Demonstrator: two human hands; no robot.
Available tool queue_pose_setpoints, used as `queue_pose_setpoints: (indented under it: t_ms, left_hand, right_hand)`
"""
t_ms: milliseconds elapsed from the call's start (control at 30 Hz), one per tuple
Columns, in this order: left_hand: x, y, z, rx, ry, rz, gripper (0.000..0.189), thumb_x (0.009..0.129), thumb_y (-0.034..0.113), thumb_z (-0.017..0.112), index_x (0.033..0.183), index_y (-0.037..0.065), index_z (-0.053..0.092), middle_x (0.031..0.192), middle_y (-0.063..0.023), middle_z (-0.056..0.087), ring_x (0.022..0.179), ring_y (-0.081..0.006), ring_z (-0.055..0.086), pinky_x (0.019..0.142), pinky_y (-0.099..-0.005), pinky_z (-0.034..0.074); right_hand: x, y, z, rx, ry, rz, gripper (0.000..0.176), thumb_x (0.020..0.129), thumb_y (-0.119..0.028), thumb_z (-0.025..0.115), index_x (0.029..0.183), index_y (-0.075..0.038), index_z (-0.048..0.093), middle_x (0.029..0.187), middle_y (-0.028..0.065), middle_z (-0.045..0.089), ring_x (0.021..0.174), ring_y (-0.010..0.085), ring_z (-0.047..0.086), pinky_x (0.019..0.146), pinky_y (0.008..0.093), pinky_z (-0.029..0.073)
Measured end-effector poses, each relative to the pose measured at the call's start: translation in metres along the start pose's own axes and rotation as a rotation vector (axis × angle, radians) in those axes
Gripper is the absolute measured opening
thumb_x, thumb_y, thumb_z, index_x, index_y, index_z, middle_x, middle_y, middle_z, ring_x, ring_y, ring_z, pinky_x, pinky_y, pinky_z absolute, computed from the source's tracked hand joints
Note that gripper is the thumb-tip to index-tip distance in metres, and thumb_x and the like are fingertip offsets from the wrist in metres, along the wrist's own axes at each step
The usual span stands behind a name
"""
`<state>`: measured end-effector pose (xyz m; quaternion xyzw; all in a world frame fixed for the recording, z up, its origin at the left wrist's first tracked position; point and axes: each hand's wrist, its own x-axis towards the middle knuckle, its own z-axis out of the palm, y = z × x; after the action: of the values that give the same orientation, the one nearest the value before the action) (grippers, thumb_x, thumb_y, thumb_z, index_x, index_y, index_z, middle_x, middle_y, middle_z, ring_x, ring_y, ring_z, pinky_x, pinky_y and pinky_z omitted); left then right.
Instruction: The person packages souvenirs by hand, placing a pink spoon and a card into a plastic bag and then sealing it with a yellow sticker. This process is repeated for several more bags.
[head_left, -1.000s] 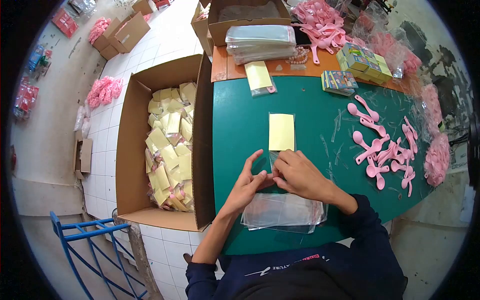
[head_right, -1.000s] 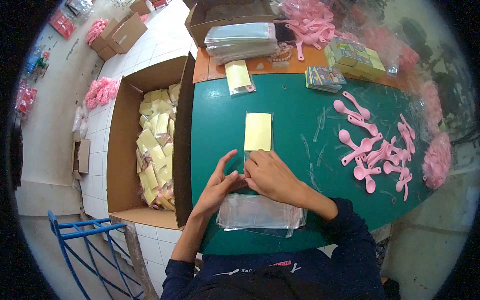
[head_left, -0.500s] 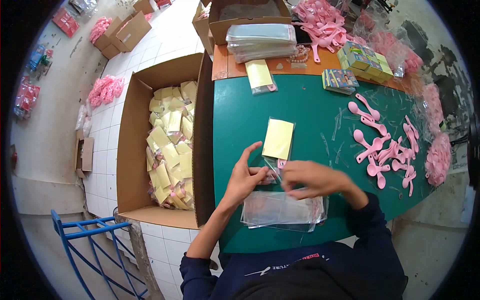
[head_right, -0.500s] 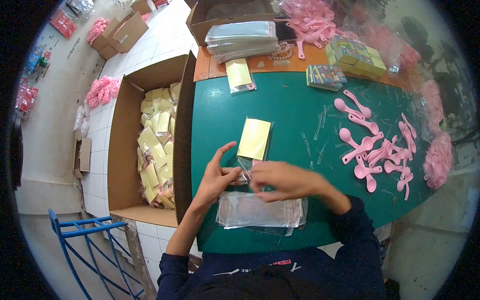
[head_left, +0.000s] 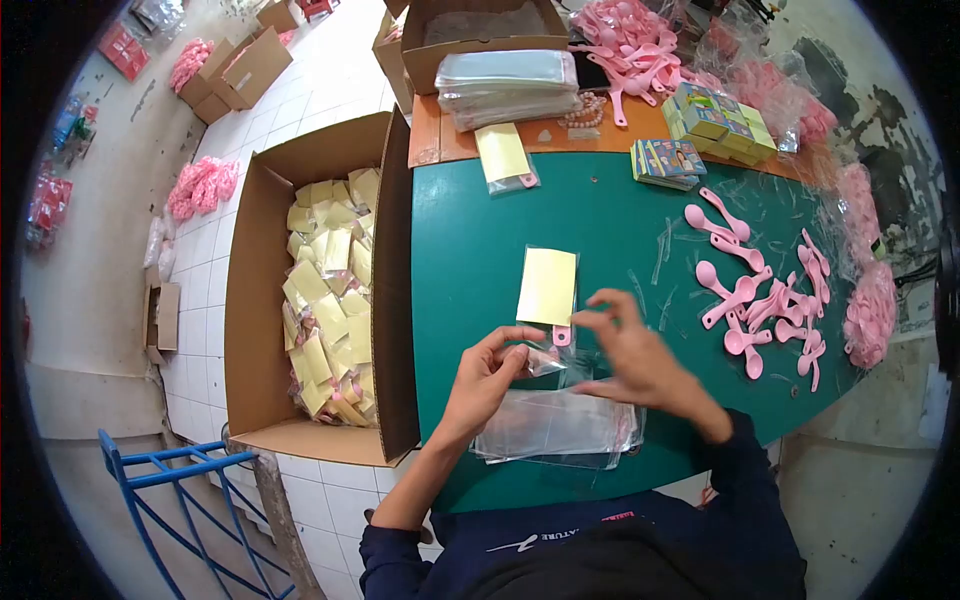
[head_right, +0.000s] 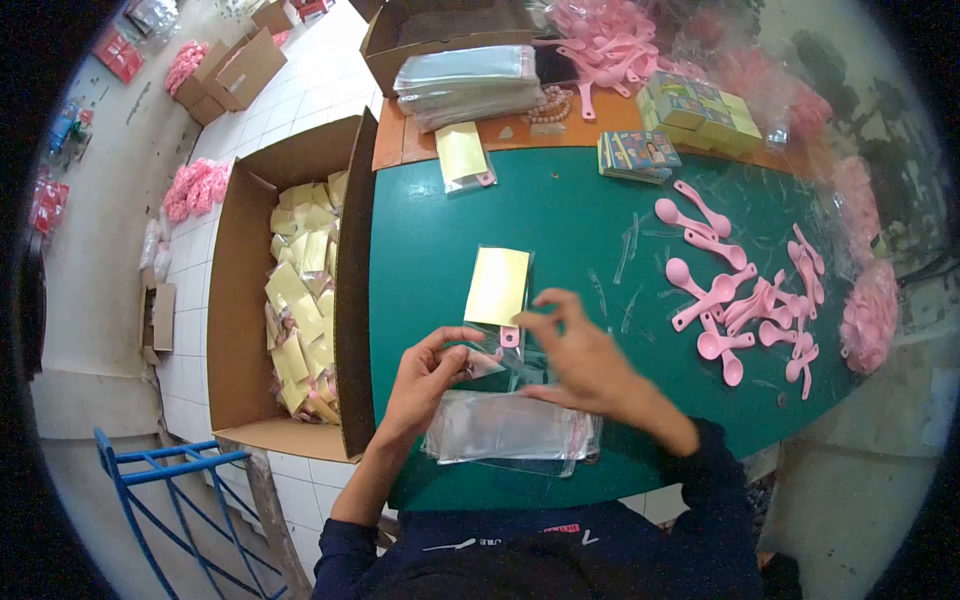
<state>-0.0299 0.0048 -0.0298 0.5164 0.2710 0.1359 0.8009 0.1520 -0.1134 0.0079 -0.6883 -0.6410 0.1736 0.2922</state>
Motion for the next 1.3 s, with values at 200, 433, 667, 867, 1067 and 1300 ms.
queue_pose_setpoints:
  t_ms: [200,433,667,867,1067,1300]
  left_hand:
    - [-0.014,0.025,-0.01,0.002,-0.037,-0.157,0.038,0.094,0.007,0.044,0.131,0.011,0.033,0.095,-0.0129,0.066,0.084,-0.0194,0.067,0.066,-0.027,0.053]
    - [0.016,0.006,-0.012,0.744,0.013,0.273,0.022,0.085,0.004,0.061,0.106,0.002,0.054,0.096,-0.009,0.063,0.077,-0.016,0.064,0.061,-0.0254,0.053]
    - [0.018,-0.001,0.0,0.596,0.125,0.24,0.012,0.082,0.009,0.066,0.089,0.001,0.059,0.088,-0.0028,0.06,0.079,-0.0088,0.059,0.063,-0.0232,0.052]
    - [0.02,-0.006,0.0,0.488,0.191,0.094,0.015,0.083,0.008,0.066,0.091,0.0,0.056,0.089,-0.0029,0.06,0.079,-0.0083,0.059,0.063,-0.0214,0.051]
    - [0.021,-0.006,0.005,0.383,0.253,0.114,0.017,0.085,0.006,0.062,0.097,0.002,0.051,0.09,-0.0035,0.06,0.08,-0.0082,0.059,0.058,-0.0211,0.05]
    - [0.019,-0.008,0.002,0.5,0.212,0.152,0.025,0.085,0.005,0.061,0.108,0.003,0.052,0.095,-0.0049,0.06,0.081,-0.0083,0.058,0.055,-0.0209,0.049]
  right_hand:
    - [0.013,0.013,0.036,0.29,0.186,0.018,0.023,0.073,0.0,0.069,0.093,-0.002,0.058,0.104,0.0115,0.043,0.083,0.0183,0.058,0.068,0.0314,0.051]
    - [0.003,0.029,0.028,0.469,0.179,0.116,0.018,0.074,-0.002,0.071,0.089,-0.001,0.062,0.111,0.0098,0.043,0.083,0.014,0.058,0.067,0.0242,0.05]
    - [-0.002,0.04,0.03,1.011,0.08,0.454,0.01,0.085,-0.005,0.062,0.09,0.002,0.059,0.095,0.0082,0.059,0.078,0.011,0.059,0.068,0.0238,0.052]
    - [0.003,0.035,0.038,0.89,0.191,0.538,0.01,0.086,-0.005,0.062,0.087,0.002,0.055,0.075,0.0052,0.061,0.067,0.0096,0.061,0.056,0.0218,0.05]
    - [0.005,0.03,0.042,0.798,0.272,0.56,0.013,0.084,-0.005,0.064,0.085,0.0,0.053,0.072,0.0053,0.061,0.06,0.0077,0.06,0.051,0.0205,0.047]
    - [0.007,0.025,0.04,0.749,0.224,0.507,0.022,0.084,-0.003,0.062,0.105,0.0,0.057,0.073,0.0029,0.059,0.06,0.0065,0.058,0.053,0.0191,0.047]
